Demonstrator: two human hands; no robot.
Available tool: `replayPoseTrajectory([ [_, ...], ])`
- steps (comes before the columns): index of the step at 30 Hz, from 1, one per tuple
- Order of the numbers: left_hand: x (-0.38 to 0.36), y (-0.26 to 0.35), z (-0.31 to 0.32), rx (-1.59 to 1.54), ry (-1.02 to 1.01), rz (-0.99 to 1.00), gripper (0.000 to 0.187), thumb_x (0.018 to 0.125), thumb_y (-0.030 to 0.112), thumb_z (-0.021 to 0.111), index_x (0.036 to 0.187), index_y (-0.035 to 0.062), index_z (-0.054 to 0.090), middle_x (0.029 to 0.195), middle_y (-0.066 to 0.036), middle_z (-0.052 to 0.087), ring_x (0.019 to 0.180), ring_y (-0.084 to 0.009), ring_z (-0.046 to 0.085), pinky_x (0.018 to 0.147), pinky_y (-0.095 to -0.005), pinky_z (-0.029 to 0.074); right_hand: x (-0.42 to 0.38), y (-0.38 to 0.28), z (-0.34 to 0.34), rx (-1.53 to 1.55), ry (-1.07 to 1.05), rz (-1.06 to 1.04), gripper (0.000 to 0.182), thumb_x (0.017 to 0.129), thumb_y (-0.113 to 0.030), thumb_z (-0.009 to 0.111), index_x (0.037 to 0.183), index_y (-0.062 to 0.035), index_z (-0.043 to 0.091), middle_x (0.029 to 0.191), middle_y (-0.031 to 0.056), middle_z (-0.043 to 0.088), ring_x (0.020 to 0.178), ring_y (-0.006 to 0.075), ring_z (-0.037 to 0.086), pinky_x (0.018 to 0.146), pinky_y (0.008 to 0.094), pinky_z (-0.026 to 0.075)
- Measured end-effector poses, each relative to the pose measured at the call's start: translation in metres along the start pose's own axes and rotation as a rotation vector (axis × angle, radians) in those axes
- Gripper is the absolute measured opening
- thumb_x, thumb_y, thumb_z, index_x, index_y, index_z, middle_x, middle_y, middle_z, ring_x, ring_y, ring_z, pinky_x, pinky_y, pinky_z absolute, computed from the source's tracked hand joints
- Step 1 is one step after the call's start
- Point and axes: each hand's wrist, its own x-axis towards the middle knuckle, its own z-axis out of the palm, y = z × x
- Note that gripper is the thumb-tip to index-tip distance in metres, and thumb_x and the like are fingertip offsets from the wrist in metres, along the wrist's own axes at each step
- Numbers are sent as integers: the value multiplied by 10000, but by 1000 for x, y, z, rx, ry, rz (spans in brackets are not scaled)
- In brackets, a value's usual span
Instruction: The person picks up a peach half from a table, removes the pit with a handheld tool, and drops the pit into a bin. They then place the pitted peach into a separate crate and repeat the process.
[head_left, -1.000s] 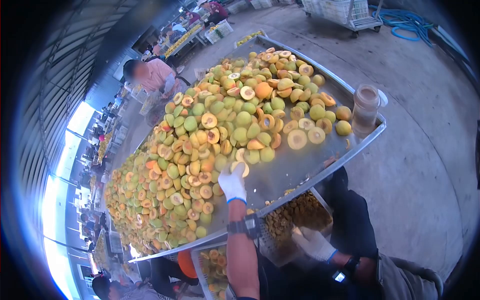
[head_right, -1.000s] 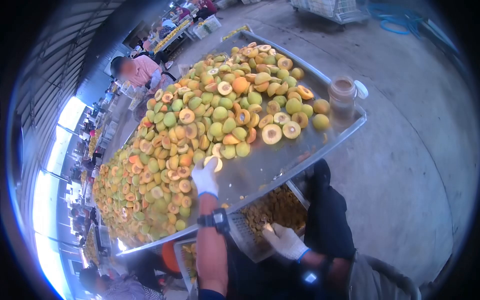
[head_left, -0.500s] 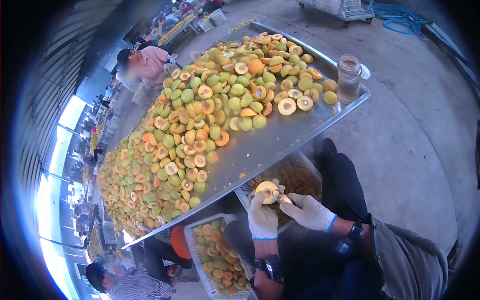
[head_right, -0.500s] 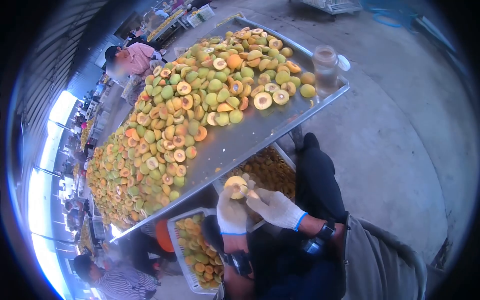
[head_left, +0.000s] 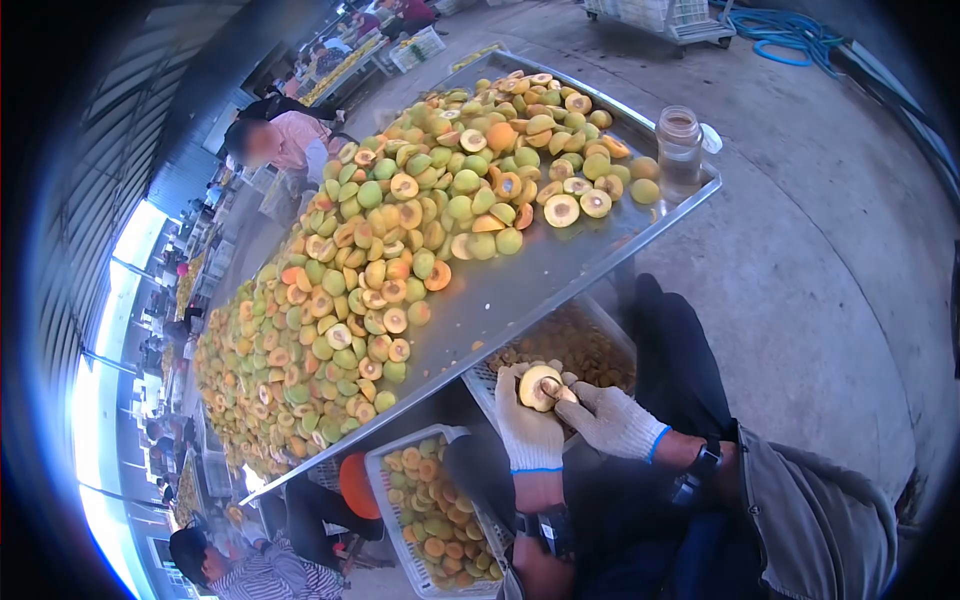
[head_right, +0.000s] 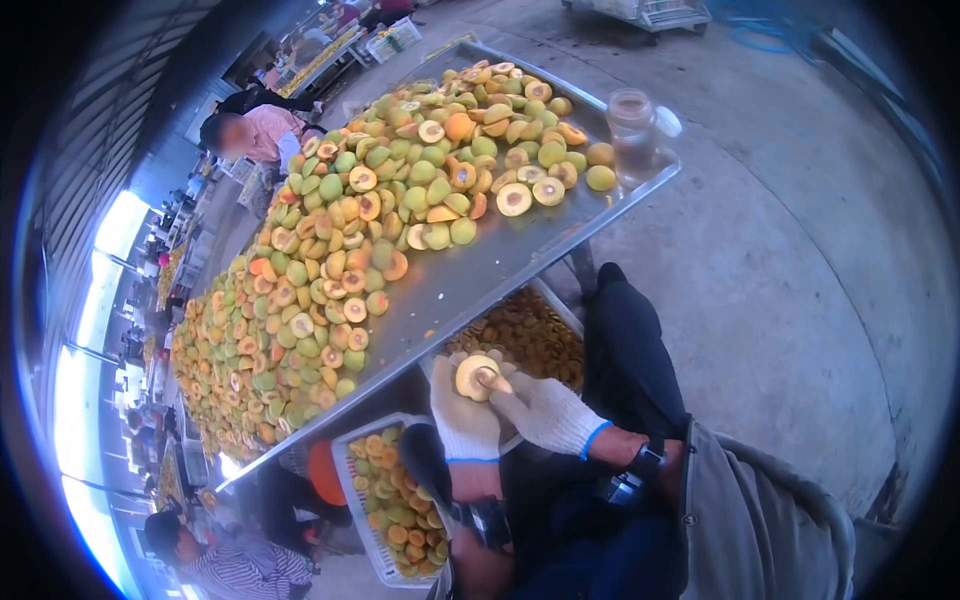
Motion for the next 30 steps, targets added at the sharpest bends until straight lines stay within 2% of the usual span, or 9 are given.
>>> replayPoseTrajectory([
  [2, -4, -5, 20, 31, 225, 89, 300, 1045, 315, 517, 1135, 33, 569, 1095, -205, 661, 951, -360, 678, 850, -513, 590, -2, -6, -1, -5, -2, 35, 368, 1063, -349, 549, 1157, -1, 622, 877, 300, 686, 857, 494, 685, 722, 511, 516],
  [6, 6, -9, -2, 60, 157, -73, 303, 1038, 284, 540, 1170, 16, 591, 1084, -181, 663, 962, -344, 692, 829, -470, 598, 0, -1, 2, -4, -19, 42, 379, 1076, -360, 517, 1191, -6, 593, 880, 312, 679, 860, 512, 675, 718, 535, 508],
  [7, 9, -14, -4, 83, 183, 3, 299, 1035, 268, 543, 1168, 8, 605, 1077, -174, 666, 960, -331, 693, 810, -447, 600, 0, -2, 2, -3, -19, 44, 379, 1076, -360, 517, 1191, -6, 593, 880, 312, 679, 860, 512, 675, 718, 535, 508],
  [9, 12, -17, -5, 106, 210, 79, 295, 1031, 253, 545, 1166, 1, 620, 1071, -167, 669, 959, -319, 694, 791, -425, 602, 1, -5, 2, -10, -59, 23, 476, 1068, -391, 489, 1313, 12, 551, 914, 339, 687, 876, 529, 680, 766, 570, 525],
  [12, 13, -16, -2, 152, 253, 50, 331, 1051, 299, 537, 1119, -9, 636, 1063, -157, 669, 929, -297, 687, 770, -403, 603, 2, -1, 5, -36, -75, 24, 469, 1063, -381, 494, 1300, 21, 546, 924, 338, 689, 875, 527, 681, 758, 581, 521],
  [17, 6, -15, 12, 202, 277, 171, 474, 1089, 438, 490, 1072, -10, 641, 974, -163, 681, 803, -273, 684, 673, -385, 595, 2, -9, -1, -73, -109, 39, 477, 1054, -384, 506, 1297, 25, 545, 926, 340, 688, 878, 533, 678, 752, 587, 518],
  [23, -3, -16, 20, 342, 290, 178, 512, 1103, 440, 455, 1015, -22, 659, 849, -176, 680, 656, -255, 659, 620, -353, 576, 0, -1, -3, -85, -158, 13, 533, 1053, -392, 495, 1337, 58, 519, 922, 342, 688, 871, 529, 680, 746, 581, 518],
  [27, -4, -17, 14, 357, 218, 193, 507, 1082, 469, 459, 1023, 2, 647, 887, -171, 677, 706, -248, 653, 646, -349, 568, -1, -8, -10, -160, -205, 4, 542, 1053, -392, 494, 1339, 68, 515, 920, 332, 692, 862, 521, 683, 735, 580, 517],
  [30, -8, -16, 21, 389, 242, 240, 494, 1100, 407, 468, 963, -24, 666, 842, -166, 682, 666, -244, 663, 614, -340, 574, -3, -13, -12, -220, -208, 22, 527, 1058, -395, 485, 1335, 50, 538, 936, 324, 696, 886, 511, 686, 756, 570, 520],
])
